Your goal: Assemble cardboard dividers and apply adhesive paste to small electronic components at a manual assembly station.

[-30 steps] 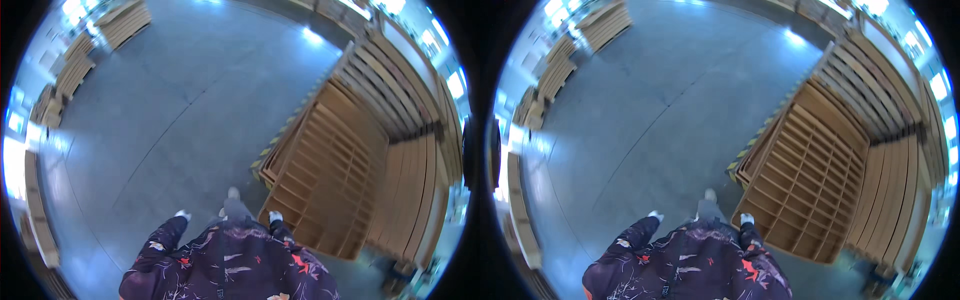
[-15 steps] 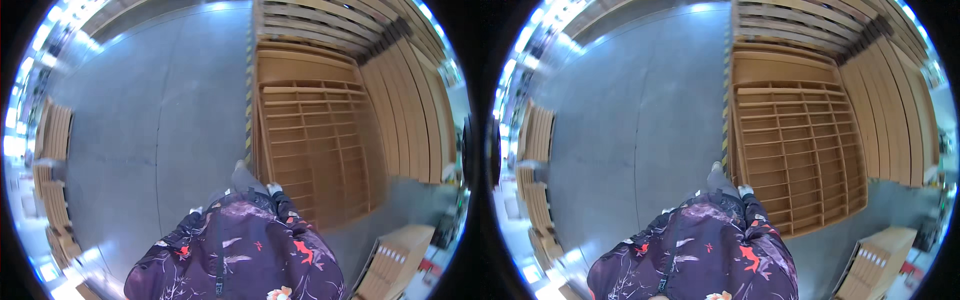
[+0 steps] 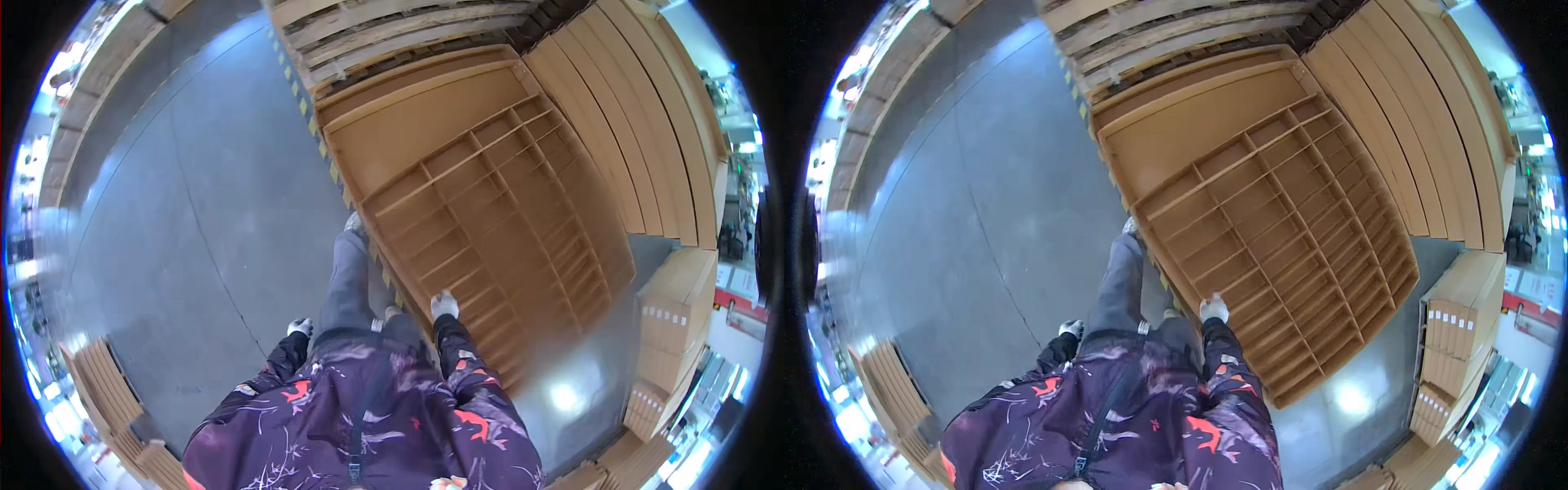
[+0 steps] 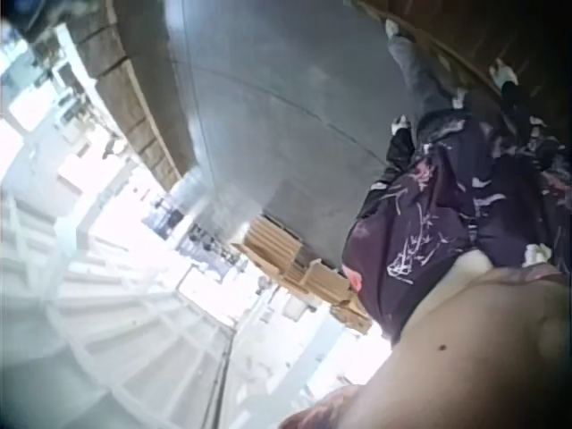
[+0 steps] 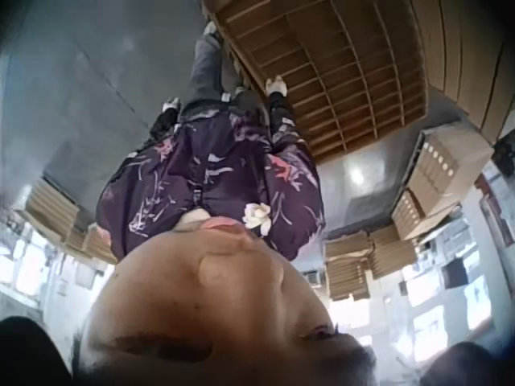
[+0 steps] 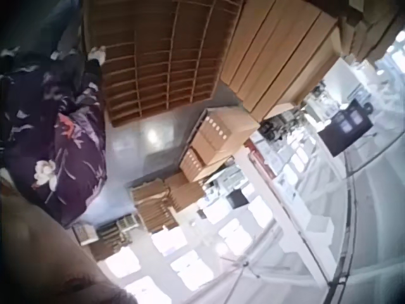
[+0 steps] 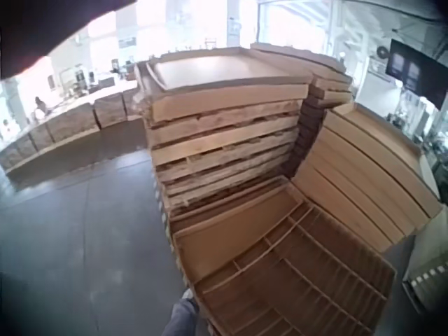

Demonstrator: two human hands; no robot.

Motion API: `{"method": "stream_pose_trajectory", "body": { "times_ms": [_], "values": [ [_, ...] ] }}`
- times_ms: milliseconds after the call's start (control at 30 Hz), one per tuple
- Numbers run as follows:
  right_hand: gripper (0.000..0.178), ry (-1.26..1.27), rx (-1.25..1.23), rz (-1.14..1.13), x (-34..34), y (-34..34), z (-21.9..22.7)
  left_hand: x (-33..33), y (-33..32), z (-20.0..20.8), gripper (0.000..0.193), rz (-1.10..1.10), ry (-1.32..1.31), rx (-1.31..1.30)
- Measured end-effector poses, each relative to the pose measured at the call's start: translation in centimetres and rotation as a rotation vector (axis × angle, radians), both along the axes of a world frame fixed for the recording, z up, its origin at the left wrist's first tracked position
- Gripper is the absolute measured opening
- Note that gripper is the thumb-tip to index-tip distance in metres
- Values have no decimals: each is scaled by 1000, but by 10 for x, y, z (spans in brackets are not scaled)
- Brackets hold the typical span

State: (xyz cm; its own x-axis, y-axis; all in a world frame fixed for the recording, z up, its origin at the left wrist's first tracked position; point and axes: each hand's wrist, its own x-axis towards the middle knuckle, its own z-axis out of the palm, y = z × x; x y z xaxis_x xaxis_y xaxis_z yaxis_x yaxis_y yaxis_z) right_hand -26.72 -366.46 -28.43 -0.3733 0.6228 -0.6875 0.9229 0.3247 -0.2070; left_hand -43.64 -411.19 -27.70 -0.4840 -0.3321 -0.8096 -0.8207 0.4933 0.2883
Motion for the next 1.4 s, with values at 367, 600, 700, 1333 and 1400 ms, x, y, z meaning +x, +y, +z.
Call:
{"method": "stream_pose_trajectory", "body": {
  "times_ms": [367,600,700,1333,1400],
  "values": [
    [78,270,945,-92,-348,248,-110,-234,241,1,74,-1433,297,-212],
    [30,110,558,-384,-364,293,-208,-278,271,-31,79,-1515,74,-250],
    [31,103,545,-399,-358,296,-223,-281,271,-39,78,-1575,82,-258],
    [75,116,883,-95,-384,420,-195,-291,268,-45,76,-1733,11,-296],
    [75,83,806,-139,-389,424,-193,-296,275,-45,77,-1742,8,-295]
  ]
}}
